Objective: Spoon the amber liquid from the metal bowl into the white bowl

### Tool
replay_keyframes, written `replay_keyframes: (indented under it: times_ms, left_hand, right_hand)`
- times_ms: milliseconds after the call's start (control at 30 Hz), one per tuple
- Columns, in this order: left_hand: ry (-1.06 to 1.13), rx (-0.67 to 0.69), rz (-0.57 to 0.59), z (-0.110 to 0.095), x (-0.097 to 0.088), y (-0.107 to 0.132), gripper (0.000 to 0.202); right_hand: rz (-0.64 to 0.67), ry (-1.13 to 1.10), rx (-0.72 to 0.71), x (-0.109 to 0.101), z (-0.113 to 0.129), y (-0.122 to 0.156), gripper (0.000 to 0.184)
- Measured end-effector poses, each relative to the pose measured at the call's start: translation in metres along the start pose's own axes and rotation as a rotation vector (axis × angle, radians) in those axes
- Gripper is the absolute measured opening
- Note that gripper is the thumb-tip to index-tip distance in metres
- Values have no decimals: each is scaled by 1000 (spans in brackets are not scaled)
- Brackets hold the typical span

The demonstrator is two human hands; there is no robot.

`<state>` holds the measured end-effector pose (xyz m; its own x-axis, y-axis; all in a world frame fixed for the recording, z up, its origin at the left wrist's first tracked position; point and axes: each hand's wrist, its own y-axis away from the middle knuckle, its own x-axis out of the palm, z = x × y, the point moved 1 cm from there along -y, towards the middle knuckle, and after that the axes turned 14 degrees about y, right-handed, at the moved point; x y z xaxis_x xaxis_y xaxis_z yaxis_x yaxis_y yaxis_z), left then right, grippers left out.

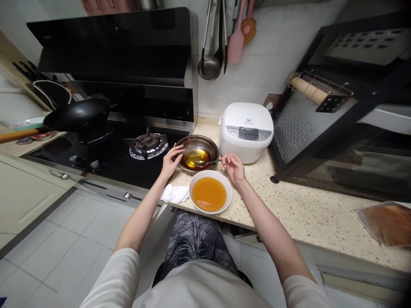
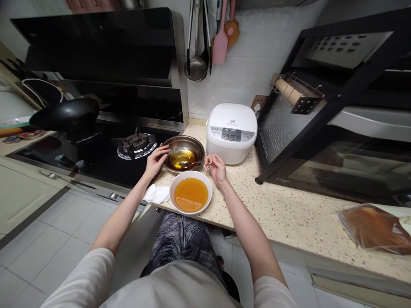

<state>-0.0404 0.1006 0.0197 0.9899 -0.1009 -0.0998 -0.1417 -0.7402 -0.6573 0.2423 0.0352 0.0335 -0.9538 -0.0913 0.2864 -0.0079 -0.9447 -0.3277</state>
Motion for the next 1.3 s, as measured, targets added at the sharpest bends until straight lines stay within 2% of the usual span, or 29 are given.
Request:
replay_keyframes:
  times_ms: [333, 600, 1000, 1300]
  left_hand:
    - [1, -1, -4, -2, 1, 1, 25]
    - [-1, -3, -5, -2, 0, 1, 26]
    - [-1, -13, -11, -2, 0, 1, 26]
    - [0, 2, -15, -2, 1, 1, 26]
  right_hand:
    - [-43, -26, -15, -4, 23, 2, 40]
    - [-5, 6, 4, -8, 39, 4, 43]
    - [137, 79, 57, -10, 49, 9, 46]
    - [273, 120, 1, -9, 65, 17, 44]
